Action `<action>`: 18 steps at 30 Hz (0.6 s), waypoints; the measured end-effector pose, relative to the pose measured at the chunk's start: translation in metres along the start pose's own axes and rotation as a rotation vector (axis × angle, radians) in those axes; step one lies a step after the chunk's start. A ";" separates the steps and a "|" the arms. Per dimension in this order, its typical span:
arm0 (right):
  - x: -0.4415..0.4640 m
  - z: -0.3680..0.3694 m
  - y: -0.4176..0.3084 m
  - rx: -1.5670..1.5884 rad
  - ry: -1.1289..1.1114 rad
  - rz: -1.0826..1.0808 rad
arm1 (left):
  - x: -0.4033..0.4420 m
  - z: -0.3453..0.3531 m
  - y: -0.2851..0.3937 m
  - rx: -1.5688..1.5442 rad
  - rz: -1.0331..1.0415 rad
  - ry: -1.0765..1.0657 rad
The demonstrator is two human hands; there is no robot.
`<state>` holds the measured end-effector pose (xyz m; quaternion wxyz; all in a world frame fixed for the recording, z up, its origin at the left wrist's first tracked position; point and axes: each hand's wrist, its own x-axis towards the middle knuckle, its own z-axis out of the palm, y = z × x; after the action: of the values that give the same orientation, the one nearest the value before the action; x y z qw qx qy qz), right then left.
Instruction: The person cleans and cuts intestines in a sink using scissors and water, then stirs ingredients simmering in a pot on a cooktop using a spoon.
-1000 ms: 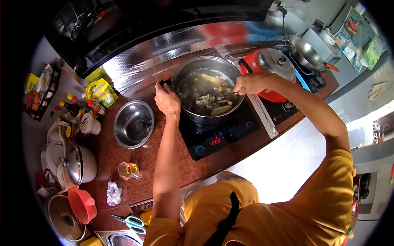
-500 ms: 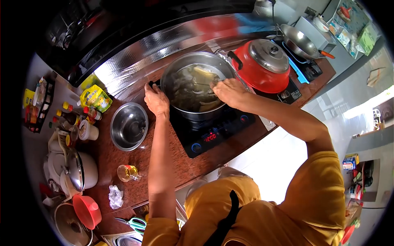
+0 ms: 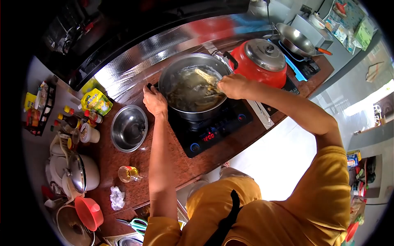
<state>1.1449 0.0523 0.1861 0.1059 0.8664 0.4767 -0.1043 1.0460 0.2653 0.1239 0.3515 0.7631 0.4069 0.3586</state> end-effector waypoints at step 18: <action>0.020 0.003 0.042 1.261 -0.810 0.216 | 0.003 0.001 -0.004 0.060 -0.006 -0.014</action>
<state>1.1903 0.0453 0.1808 -0.2333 0.6987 0.1630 -0.6564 1.0469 0.2692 0.1210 0.3325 0.7746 0.4170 0.3399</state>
